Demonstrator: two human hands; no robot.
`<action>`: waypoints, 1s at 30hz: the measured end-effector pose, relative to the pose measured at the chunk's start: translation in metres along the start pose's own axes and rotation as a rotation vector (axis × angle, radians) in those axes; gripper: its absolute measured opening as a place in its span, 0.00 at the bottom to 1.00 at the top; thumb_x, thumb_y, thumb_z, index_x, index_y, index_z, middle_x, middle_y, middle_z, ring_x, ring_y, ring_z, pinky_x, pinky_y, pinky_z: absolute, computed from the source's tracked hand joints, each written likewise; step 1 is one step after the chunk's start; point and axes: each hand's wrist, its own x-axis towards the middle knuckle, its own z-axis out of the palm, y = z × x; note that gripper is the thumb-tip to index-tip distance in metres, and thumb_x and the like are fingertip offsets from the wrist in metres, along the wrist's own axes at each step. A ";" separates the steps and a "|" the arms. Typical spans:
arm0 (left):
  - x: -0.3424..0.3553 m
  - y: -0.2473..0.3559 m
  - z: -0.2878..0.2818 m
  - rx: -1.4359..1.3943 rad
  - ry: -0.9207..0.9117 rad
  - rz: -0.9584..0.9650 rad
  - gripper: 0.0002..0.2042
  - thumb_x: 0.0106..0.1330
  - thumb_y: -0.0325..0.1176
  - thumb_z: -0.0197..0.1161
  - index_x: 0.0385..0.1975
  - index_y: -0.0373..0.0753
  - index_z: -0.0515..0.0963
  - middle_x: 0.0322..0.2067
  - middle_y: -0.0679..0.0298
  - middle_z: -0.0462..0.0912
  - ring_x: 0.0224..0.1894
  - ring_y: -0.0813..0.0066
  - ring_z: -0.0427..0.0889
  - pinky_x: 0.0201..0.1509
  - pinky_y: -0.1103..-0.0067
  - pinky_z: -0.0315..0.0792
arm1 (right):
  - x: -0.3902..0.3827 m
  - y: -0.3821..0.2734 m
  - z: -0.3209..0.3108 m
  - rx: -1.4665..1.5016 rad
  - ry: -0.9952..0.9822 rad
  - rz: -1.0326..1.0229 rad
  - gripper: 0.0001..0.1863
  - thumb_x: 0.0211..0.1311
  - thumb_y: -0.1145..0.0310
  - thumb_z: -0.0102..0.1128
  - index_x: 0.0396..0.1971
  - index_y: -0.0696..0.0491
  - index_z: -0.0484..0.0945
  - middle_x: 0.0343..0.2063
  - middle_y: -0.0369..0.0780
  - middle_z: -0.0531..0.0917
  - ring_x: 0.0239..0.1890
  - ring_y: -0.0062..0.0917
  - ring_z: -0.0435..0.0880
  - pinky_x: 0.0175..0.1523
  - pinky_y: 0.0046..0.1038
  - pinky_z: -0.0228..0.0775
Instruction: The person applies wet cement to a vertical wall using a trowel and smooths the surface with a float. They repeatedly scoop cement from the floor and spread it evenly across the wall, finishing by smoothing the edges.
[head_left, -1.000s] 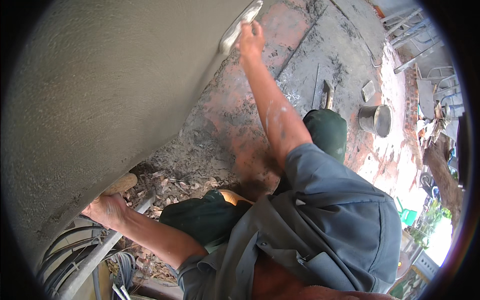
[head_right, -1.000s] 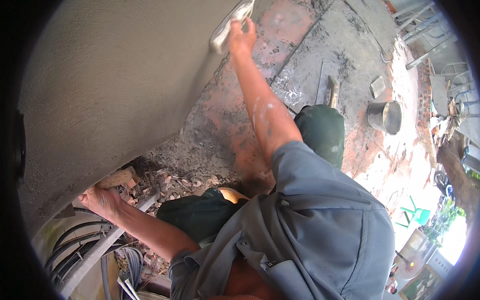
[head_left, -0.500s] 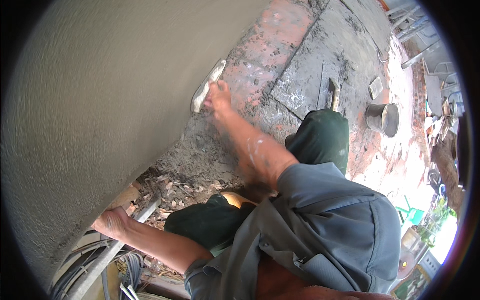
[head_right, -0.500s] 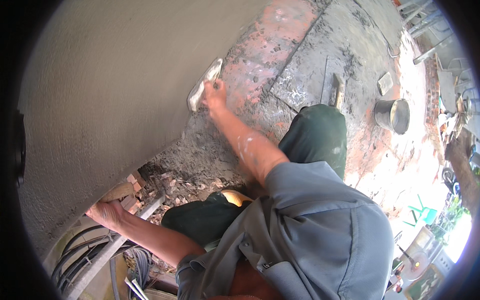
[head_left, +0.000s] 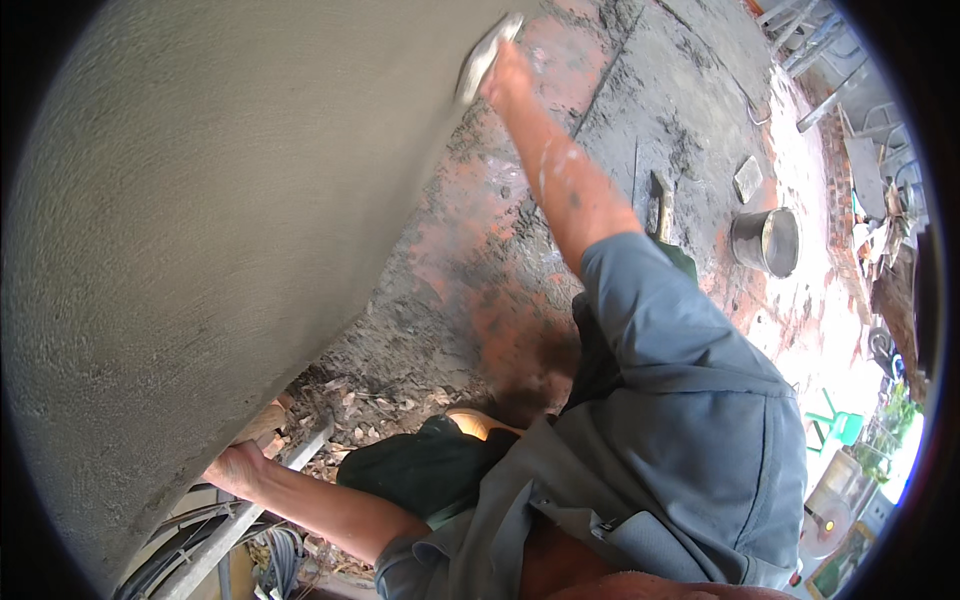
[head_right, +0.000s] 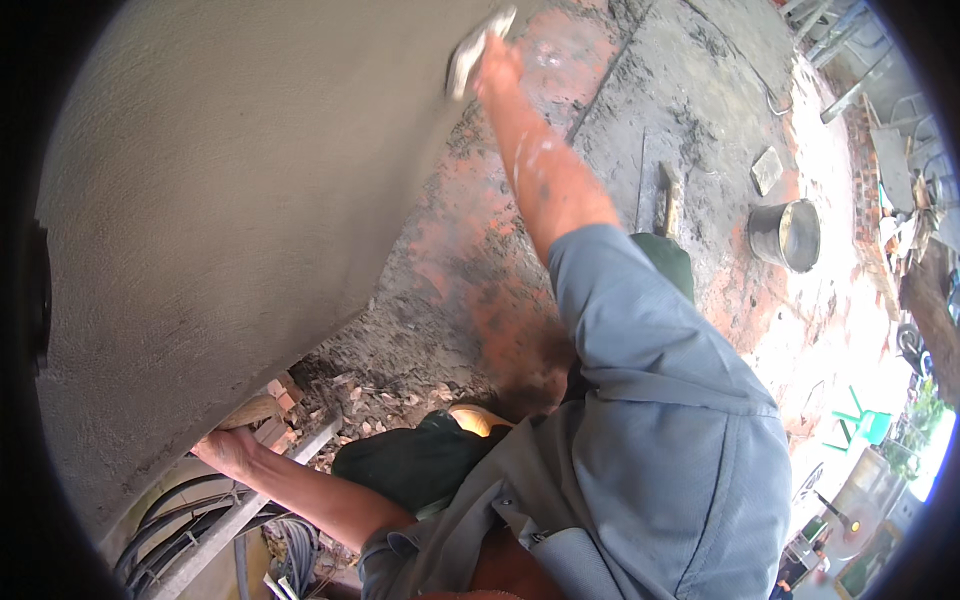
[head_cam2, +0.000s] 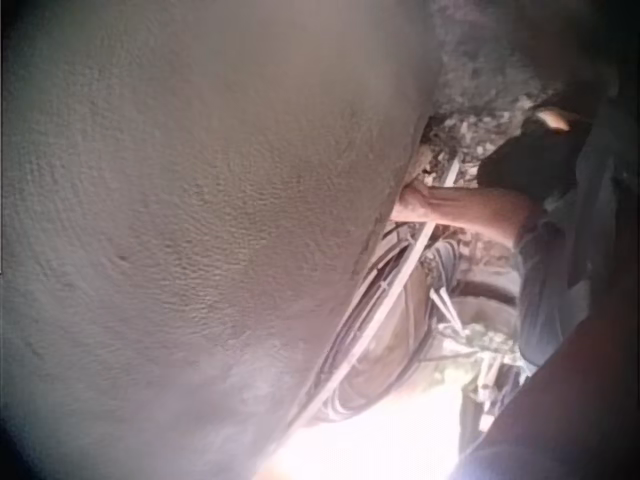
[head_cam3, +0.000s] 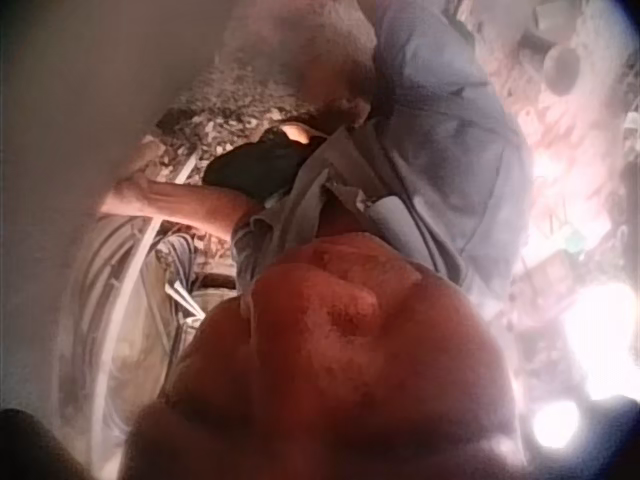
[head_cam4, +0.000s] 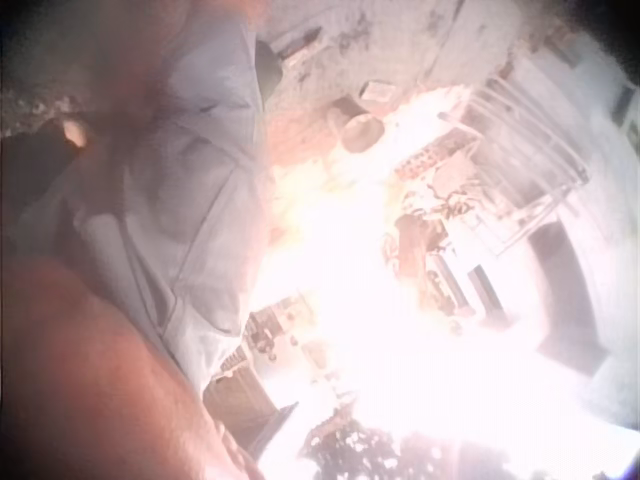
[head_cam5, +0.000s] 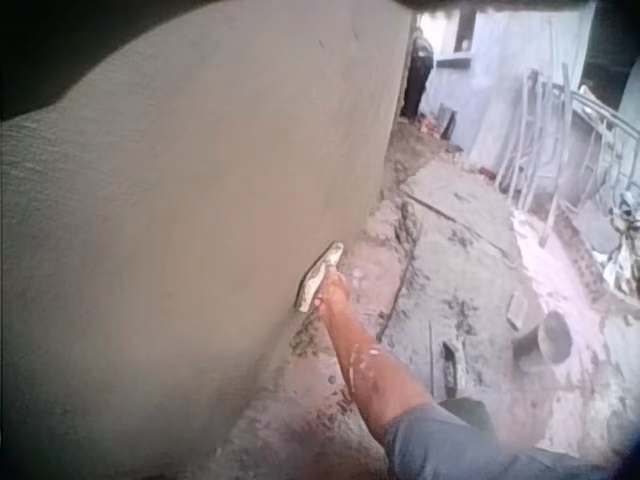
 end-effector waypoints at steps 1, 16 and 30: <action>0.000 0.001 0.000 -0.002 0.005 -0.023 0.32 0.48 0.47 0.81 0.52 0.38 0.82 0.53 0.65 0.86 0.61 0.69 0.77 0.76 0.64 0.57 | 0.013 -0.030 0.002 0.031 -0.047 -0.129 0.27 0.69 0.47 0.58 0.59 0.51 0.71 0.37 0.40 0.78 0.30 0.27 0.76 0.26 0.34 0.70; -0.006 0.015 -0.018 -0.229 -0.101 -0.217 0.24 0.56 0.36 0.78 0.51 0.34 0.82 0.51 0.59 0.86 0.58 0.69 0.80 0.73 0.64 0.64 | 0.133 -0.021 -0.060 -0.071 -0.086 0.116 0.27 0.69 0.41 0.57 0.54 0.47 0.72 0.34 0.40 0.81 0.34 0.30 0.80 0.38 0.39 0.76; 0.003 -0.002 -0.030 -0.216 0.005 -0.184 0.30 0.54 0.38 0.78 0.56 0.31 0.79 0.58 0.58 0.83 0.63 0.64 0.75 0.75 0.60 0.58 | -0.018 0.116 -0.031 -0.143 -0.031 0.201 0.23 0.67 0.46 0.61 0.51 0.48 0.76 0.29 0.35 0.72 0.33 0.24 0.74 0.41 0.37 0.77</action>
